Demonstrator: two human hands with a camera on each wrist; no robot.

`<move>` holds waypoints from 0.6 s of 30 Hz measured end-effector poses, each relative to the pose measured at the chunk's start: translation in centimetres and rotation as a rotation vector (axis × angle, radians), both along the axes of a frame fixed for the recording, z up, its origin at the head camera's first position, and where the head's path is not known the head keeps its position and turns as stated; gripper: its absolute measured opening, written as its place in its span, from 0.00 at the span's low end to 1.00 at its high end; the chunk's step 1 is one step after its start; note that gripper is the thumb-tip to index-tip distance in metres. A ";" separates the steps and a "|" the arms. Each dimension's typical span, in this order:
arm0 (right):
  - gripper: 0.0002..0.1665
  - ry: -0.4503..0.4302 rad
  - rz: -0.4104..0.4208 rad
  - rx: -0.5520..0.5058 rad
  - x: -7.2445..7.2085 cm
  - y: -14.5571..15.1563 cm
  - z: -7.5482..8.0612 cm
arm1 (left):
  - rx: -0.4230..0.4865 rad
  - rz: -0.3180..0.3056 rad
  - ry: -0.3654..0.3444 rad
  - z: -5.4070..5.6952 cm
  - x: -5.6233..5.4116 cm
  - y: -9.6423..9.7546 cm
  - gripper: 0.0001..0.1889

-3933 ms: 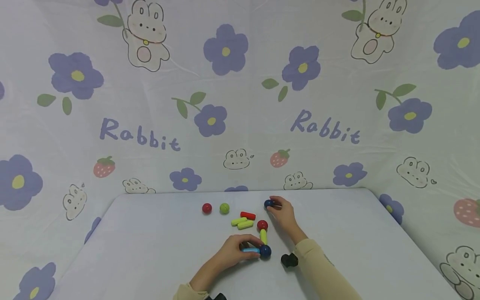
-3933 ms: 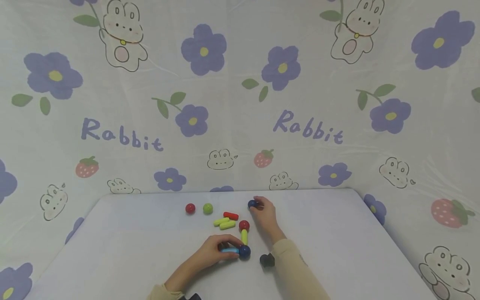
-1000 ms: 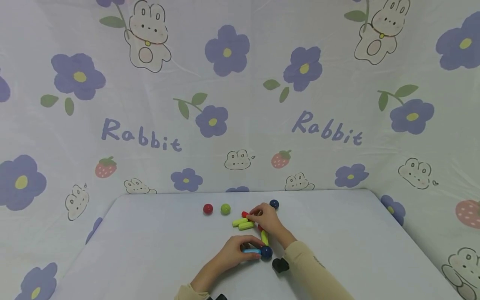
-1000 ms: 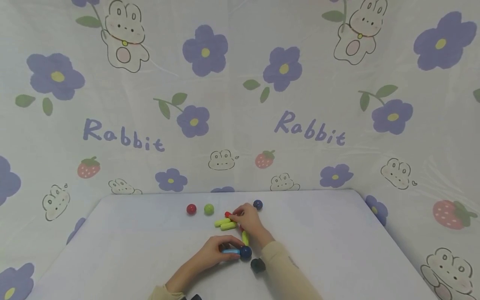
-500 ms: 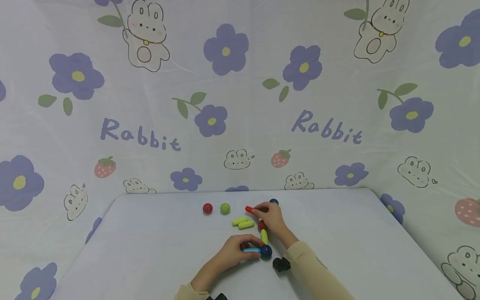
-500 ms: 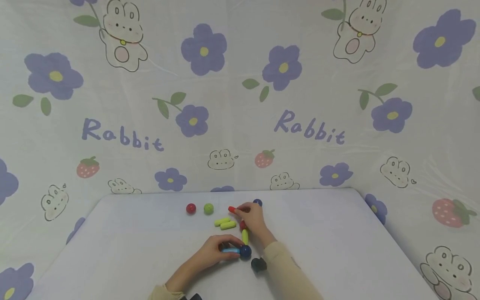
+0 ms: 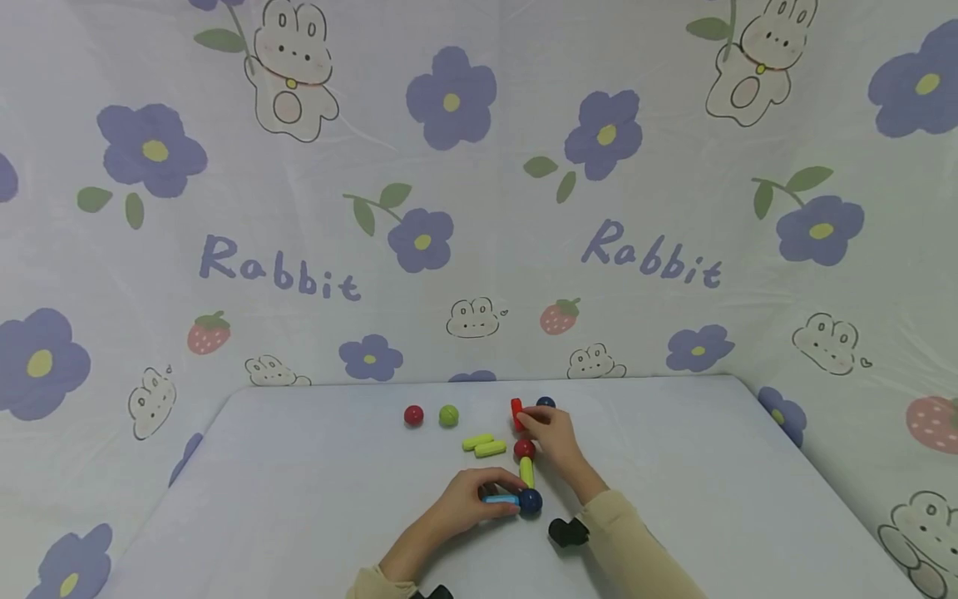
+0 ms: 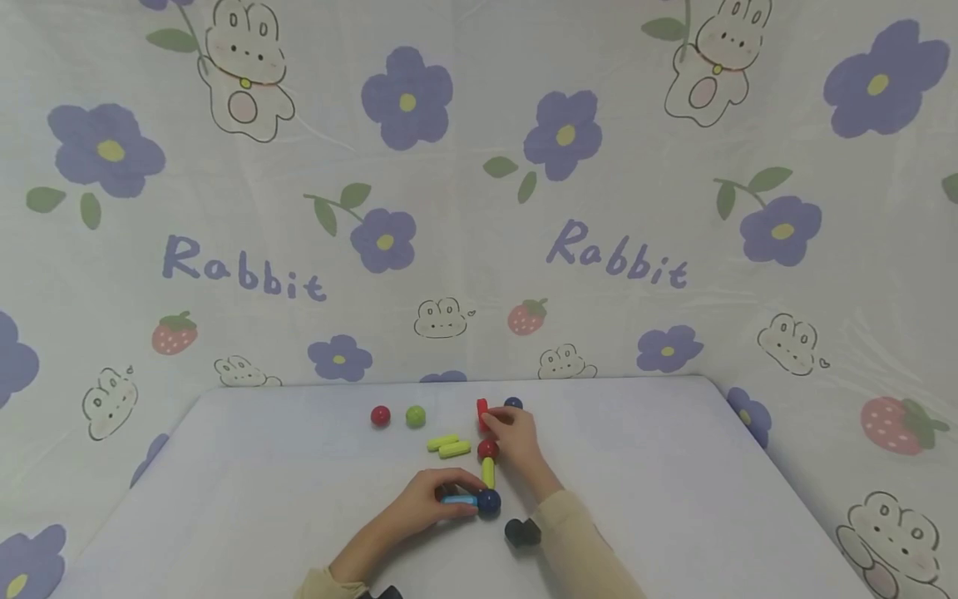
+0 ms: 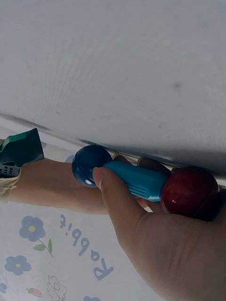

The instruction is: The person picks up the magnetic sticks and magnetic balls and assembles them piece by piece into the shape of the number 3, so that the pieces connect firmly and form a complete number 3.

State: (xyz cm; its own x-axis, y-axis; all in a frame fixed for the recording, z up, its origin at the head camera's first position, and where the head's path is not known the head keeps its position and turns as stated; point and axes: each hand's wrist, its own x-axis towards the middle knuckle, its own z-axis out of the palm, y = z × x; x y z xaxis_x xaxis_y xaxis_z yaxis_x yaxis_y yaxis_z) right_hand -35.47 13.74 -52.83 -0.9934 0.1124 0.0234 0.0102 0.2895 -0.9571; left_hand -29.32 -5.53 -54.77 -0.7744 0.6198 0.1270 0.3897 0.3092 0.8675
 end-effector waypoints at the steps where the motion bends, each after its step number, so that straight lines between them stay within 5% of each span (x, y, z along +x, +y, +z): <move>1: 0.21 0.003 -0.004 -0.003 0.0 0.1 -0.1 | 0.001 0.001 -0.003 0.0 0.0 0.0 0.15; 18: 0.19 -0.026 -0.055 0.043 0.2 0.4 -0.4 | -0.019 0.010 -0.002 0.1 0.1 0.0 0.15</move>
